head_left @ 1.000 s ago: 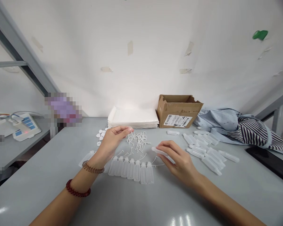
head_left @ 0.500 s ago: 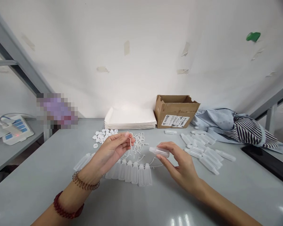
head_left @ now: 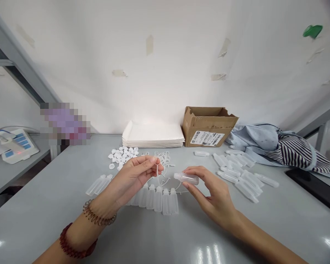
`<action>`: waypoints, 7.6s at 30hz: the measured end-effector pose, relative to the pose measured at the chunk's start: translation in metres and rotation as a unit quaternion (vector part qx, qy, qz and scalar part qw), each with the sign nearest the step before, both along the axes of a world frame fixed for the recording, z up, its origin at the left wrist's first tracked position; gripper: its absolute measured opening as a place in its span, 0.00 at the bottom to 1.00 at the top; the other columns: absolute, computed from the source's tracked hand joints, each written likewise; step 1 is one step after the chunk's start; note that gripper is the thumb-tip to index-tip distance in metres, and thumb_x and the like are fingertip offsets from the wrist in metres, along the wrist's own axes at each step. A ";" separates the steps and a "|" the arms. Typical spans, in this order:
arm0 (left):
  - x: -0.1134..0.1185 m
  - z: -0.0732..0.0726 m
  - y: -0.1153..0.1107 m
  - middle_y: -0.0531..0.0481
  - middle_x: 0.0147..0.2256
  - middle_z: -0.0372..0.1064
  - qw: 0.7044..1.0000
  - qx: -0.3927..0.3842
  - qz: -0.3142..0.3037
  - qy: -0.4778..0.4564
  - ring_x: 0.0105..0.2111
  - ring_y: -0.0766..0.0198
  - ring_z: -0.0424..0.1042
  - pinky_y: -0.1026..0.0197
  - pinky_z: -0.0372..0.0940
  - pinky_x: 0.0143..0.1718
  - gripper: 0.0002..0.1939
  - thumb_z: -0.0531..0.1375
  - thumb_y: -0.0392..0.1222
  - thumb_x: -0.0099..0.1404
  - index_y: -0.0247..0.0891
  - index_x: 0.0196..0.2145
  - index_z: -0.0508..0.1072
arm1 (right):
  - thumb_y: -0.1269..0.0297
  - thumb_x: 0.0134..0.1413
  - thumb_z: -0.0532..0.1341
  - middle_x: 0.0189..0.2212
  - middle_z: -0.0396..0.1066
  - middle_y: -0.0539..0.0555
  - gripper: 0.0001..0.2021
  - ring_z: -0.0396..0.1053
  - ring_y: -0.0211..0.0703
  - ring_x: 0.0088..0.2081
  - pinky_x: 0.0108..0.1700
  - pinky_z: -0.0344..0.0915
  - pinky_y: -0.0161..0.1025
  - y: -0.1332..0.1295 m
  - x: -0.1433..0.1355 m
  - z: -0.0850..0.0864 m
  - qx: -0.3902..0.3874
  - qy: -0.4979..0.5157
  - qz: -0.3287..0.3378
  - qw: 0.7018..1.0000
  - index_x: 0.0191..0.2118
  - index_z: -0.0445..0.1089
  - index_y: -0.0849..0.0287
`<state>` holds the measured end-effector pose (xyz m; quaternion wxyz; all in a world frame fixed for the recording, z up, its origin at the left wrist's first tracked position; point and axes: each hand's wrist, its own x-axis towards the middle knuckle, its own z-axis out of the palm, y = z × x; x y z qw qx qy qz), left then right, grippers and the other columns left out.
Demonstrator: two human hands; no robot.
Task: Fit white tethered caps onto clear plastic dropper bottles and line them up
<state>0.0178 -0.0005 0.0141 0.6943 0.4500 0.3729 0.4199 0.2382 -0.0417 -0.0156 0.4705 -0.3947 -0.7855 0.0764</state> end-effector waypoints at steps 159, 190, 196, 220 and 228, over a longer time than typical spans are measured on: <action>0.040 -0.035 -0.030 0.43 0.44 0.65 0.704 0.483 -0.143 0.501 0.48 0.46 0.58 0.44 0.52 0.51 0.22 0.65 0.48 0.54 0.36 0.43 0.67 | 0.81 0.55 0.55 0.30 0.72 0.54 0.09 0.69 0.42 0.36 0.48 0.59 0.46 0.014 0.022 -0.011 -0.147 -0.222 0.126 0.956 0.33 0.69 0.63; 0.039 -0.034 -0.030 0.44 0.45 0.65 0.706 0.494 -0.124 0.492 0.49 0.47 0.58 0.45 0.53 0.49 0.22 0.66 0.47 0.53 0.38 0.41 0.63 | 0.80 0.58 0.51 0.39 0.68 0.56 0.14 0.68 0.39 0.38 0.41 0.66 0.38 0.008 0.020 0.000 -0.229 -0.118 0.151 0.954 0.41 0.71 0.60; 0.040 -0.040 -0.028 0.44 0.44 0.65 0.708 0.480 -0.127 0.502 0.48 0.47 0.59 0.45 0.54 0.49 0.20 0.66 0.46 0.53 0.38 0.40 0.64 | 0.78 0.58 0.52 0.38 0.66 0.57 0.12 0.68 0.40 0.36 0.40 0.67 0.39 0.008 0.018 -0.004 -0.224 -0.143 0.150 0.952 0.40 0.71 0.61; 0.040 -0.034 -0.031 0.44 0.40 0.65 0.673 0.491 -0.157 0.530 0.46 0.48 0.59 0.46 0.54 0.48 0.20 0.63 0.50 0.56 0.35 0.40 0.66 | 0.77 0.59 0.51 0.34 0.68 0.59 0.11 0.67 0.44 0.36 0.39 0.69 0.43 0.006 0.016 -0.006 -0.177 -0.191 0.147 0.954 0.37 0.70 0.63; 0.040 -0.035 -0.032 0.44 0.40 0.65 0.669 0.500 -0.148 0.531 0.46 0.48 0.60 0.46 0.54 0.48 0.20 0.63 0.51 0.55 0.36 0.39 0.66 | 0.79 0.56 0.50 0.33 0.69 0.59 0.11 0.68 0.46 0.36 0.38 0.69 0.45 0.007 0.016 -0.008 -0.142 -0.207 0.138 0.958 0.37 0.69 0.63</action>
